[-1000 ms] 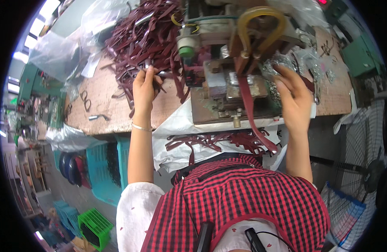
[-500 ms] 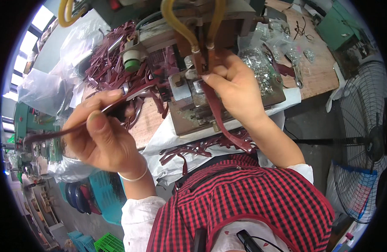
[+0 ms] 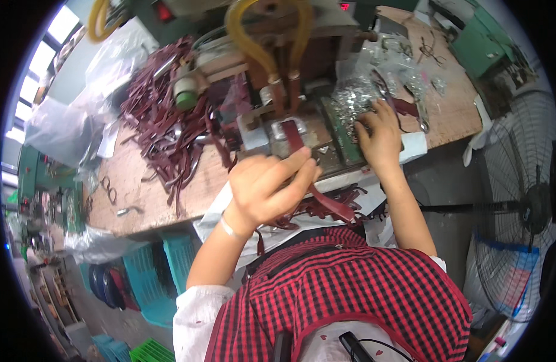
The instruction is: The person repeatedly picks maroon leather straps and small metal hardware from a workbench, inserts them into a press machine, and operates the press to attach the hardware. Finished pieces are placed on the bench while the process continues.
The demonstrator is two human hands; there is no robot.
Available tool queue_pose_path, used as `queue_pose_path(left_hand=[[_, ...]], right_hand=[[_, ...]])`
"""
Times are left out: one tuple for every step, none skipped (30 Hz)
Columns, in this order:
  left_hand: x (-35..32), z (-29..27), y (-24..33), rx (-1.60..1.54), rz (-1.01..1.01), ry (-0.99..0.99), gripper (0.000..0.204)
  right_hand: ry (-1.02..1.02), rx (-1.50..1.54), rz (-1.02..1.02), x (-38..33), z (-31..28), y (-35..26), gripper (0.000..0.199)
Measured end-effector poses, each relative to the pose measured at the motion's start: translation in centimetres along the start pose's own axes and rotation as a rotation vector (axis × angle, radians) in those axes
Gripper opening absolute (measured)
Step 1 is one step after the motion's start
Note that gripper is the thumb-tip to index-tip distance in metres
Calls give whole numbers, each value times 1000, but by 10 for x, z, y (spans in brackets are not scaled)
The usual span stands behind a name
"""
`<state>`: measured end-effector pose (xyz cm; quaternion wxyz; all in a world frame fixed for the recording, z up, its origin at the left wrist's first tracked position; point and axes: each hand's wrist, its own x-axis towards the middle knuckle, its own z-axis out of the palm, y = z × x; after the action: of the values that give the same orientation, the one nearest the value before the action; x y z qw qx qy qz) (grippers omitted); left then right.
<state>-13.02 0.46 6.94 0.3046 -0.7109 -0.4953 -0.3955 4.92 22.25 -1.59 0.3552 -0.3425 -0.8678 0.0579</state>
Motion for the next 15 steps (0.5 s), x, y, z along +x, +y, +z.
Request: queue_pose_path(left_hand=[[-1,1,0,35,21,5,23],[-3,0,-2,15,12,21,26],[-5,0,-2,-1,2,38,29],[-8,2,-4,3,5,68,28],[-6,4,-3,-1,7,92,26],[-6,4,-3,-4,1,108,25],[-6,5,-2,-14,-6,126,24],[-6,6,0,-24,-23,146,23],[-6,7,2,-36,-38,166,22],[-8,10,5,-38,-67,172,22],[-10,6,12,-101,-145,126,18],[-16,-2,19,-113,-190,134,16],[-25,-12,22,-126,-237,149,15],[-54,-9,17,-27,-322,207,23],[-84,-7,11,58,-402,261,32]], right_hand=[[32,42,-14,0,3,3,14],[68,50,-3,2,5,4,11],[91,79,13,1,5,1,11],[86,87,32,1,5,0,12],[84,90,52,0,5,4,13],[73,86,51,1,5,6,13],[60,73,53,3,3,7,13],[57,34,44,3,0,4,14],[46,24,64,8,-1,-1,14],[24,49,64,11,1,3,15],[2,73,66,13,3,4,16],[-14,72,94,11,2,4,15],[19,199,150,8,1,4,16],[53,331,209,4,1,8,16],[93,453,281,-1,-2,12,17]])
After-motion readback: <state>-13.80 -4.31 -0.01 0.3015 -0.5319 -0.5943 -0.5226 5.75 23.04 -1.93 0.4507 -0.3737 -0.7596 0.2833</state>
